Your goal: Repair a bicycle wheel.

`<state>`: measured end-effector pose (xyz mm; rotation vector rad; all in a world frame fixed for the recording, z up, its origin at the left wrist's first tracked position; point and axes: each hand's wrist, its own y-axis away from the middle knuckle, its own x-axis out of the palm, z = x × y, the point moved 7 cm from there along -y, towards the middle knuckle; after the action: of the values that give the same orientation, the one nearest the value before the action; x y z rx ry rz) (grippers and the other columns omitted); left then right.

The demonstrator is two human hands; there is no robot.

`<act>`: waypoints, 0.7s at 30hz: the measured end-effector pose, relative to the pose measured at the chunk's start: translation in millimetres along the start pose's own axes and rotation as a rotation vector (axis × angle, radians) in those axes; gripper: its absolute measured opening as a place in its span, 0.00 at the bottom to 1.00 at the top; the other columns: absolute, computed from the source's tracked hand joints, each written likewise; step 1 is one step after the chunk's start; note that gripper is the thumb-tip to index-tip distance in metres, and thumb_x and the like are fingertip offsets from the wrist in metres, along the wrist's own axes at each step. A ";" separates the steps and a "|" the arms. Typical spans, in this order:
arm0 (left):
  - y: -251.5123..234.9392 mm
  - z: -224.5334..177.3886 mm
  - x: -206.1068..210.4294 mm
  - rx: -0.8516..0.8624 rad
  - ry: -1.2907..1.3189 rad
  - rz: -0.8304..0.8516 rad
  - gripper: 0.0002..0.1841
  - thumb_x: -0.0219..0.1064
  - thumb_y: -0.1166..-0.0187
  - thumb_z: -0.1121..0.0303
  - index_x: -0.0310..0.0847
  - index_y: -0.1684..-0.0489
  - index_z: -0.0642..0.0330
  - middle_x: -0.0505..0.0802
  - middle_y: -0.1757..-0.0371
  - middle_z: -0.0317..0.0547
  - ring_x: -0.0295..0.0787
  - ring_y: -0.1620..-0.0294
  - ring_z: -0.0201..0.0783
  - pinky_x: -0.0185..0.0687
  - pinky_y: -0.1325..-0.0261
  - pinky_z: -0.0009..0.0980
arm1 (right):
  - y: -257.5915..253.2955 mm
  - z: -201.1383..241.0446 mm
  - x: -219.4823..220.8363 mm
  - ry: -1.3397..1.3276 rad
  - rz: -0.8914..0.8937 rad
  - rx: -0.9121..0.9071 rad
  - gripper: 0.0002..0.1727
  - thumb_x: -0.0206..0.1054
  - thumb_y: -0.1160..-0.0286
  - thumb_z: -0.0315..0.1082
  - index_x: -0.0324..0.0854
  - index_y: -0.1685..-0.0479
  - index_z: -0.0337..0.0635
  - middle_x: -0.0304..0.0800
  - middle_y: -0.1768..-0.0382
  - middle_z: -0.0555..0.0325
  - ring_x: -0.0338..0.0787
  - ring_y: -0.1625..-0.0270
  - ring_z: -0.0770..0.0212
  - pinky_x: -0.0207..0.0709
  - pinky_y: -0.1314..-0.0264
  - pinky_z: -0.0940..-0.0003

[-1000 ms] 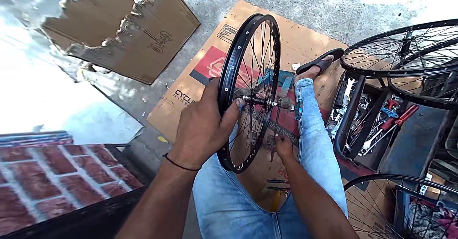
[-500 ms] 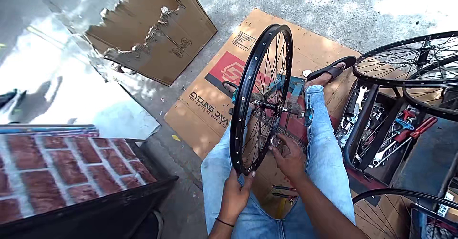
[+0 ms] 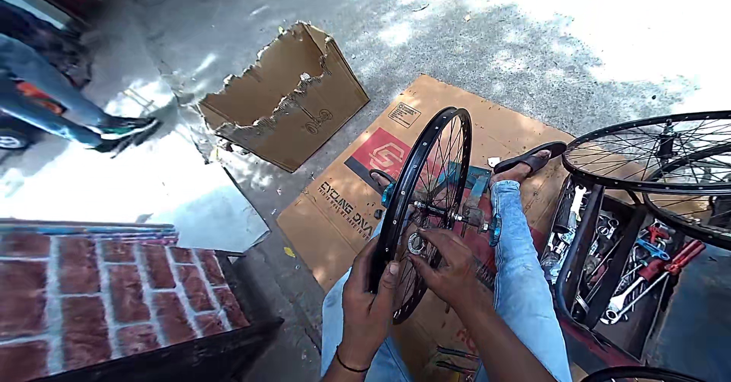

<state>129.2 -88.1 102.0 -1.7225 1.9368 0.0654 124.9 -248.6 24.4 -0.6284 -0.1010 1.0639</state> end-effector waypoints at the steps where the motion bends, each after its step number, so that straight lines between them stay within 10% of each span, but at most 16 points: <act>1: -6.5 -3.6 2.7 0.007 0.000 -0.005 0.32 0.61 0.13 0.50 0.70 0.22 0.69 0.91 0.42 0.46 0.91 0.57 0.33 0.90 0.55 0.28 | -3.4 0.2 0.6 -0.013 -0.004 0.005 0.23 0.81 0.35 0.50 0.92 0.43 0.49 0.95 0.42 0.65 0.90 0.36 0.65 0.86 0.32 0.59; 6: -16.3 -1.7 7.2 -0.016 0.075 -0.080 0.28 0.57 0.11 0.50 0.77 0.30 0.69 0.93 0.49 0.45 0.92 0.58 0.36 0.92 0.53 0.30 | -12.3 -0.8 0.7 -0.064 -0.063 0.063 0.22 0.79 0.31 0.50 0.92 0.43 0.48 0.96 0.45 0.65 0.92 0.39 0.65 0.88 0.34 0.60; 12: -21.7 7.6 0.5 -0.073 0.166 -0.208 0.09 0.65 0.19 0.73 0.88 0.54 0.72 0.93 0.50 0.47 0.91 0.49 0.33 0.90 0.43 0.30 | -25.7 -7.9 28.9 -0.006 0.030 -0.105 0.19 0.61 0.14 0.49 0.94 0.46 0.48 0.96 0.44 0.60 0.92 0.37 0.63 0.84 0.29 0.60; 17: -31.5 11.3 2.8 -0.177 0.288 -0.153 0.22 0.66 0.20 0.77 0.73 0.31 0.80 0.88 0.35 0.61 0.89 0.36 0.44 0.87 0.32 0.40 | -30.2 -6.9 28.5 -0.044 0.195 -0.150 0.18 0.57 0.14 0.34 0.89 0.39 0.38 0.92 0.38 0.47 0.87 0.30 0.47 0.76 0.23 0.46; 21: -29.4 11.2 7.1 -0.204 0.269 -0.129 0.21 0.65 0.18 0.72 0.76 0.30 0.77 0.88 0.33 0.62 0.86 0.31 0.46 0.83 0.28 0.44 | -36.6 7.6 25.4 -0.246 0.265 -0.158 0.20 0.51 0.13 0.31 0.88 0.45 0.28 0.92 0.43 0.38 0.88 0.32 0.49 0.76 0.22 0.53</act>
<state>160.4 -95.6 98.7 -2.0784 2.0617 -0.0178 163.5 -236.0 44.4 -0.6630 -0.3252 1.3972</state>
